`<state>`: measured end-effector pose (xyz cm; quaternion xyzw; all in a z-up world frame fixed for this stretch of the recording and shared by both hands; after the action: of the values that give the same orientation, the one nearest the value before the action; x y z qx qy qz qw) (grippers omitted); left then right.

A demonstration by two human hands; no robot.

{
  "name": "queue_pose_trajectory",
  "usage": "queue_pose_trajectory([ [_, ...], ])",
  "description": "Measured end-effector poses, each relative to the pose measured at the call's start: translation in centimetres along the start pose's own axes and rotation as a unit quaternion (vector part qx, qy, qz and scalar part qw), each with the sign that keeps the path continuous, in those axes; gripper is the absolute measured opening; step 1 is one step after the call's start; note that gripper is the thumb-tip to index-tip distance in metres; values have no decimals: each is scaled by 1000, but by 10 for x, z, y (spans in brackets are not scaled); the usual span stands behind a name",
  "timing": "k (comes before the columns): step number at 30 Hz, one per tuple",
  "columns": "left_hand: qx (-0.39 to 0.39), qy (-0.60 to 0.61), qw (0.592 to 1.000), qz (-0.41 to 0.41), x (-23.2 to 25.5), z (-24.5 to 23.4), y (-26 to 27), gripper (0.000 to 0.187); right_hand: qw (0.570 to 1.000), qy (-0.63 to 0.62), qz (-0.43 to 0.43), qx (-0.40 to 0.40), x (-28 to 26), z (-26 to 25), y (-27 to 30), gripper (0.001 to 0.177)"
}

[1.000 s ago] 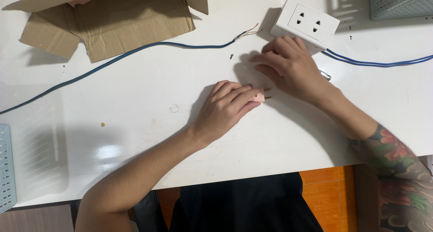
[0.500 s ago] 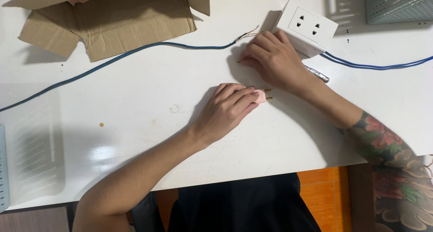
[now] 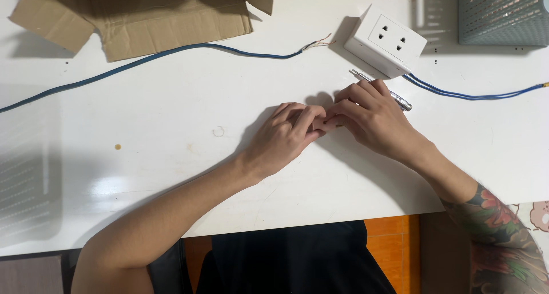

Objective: The person assembles a pink electrical plug by inserting wires into the terminals and securing them with a screwdriver. They then attach the plug's casing and tighten the screws to complete the assembly.

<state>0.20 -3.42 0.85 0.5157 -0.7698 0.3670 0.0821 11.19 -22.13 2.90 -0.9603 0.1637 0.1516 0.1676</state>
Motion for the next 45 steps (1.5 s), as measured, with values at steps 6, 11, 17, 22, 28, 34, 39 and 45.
queue_pose_trajectory([
  [6,8,2,1000,2,-6,11,4,41,997,74,-17,-17,-3,2,-1,16],
  [11,11,-7,1000,-6,-6,12,3,43,992,116,-15,-53,-9,-2,-9,17],
  [17,7,-15,1000,-4,-2,2,0,42,996,71,12,-49,-10,-14,-14,13],
  [22,16,-35,999,25,-8,11,6,30,998,0,58,3,10,-22,2,13],
  [28,19,-12,999,24,-6,7,6,34,989,-76,108,64,35,-7,24,11],
  [34,27,9,1000,1,-5,5,3,52,978,-148,97,114,44,-1,32,8],
  [39,39,-23,999,-29,-13,7,10,66,986,-120,59,99,36,6,27,9],
  [45,22,-42,999,11,-35,-2,-11,15,987,-90,63,115,38,5,22,9],
])
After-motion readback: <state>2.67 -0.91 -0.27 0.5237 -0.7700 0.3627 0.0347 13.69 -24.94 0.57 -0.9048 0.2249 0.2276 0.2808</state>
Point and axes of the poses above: each hand's wrist, its own y-axis away from the middle knuckle, its own z-axis out of the palm, x = y × z, the point moved 4 cm from there along -y, towards the middle knuckle, and after that the axes turned 6 degrees about -y, right-handed, at the moved point
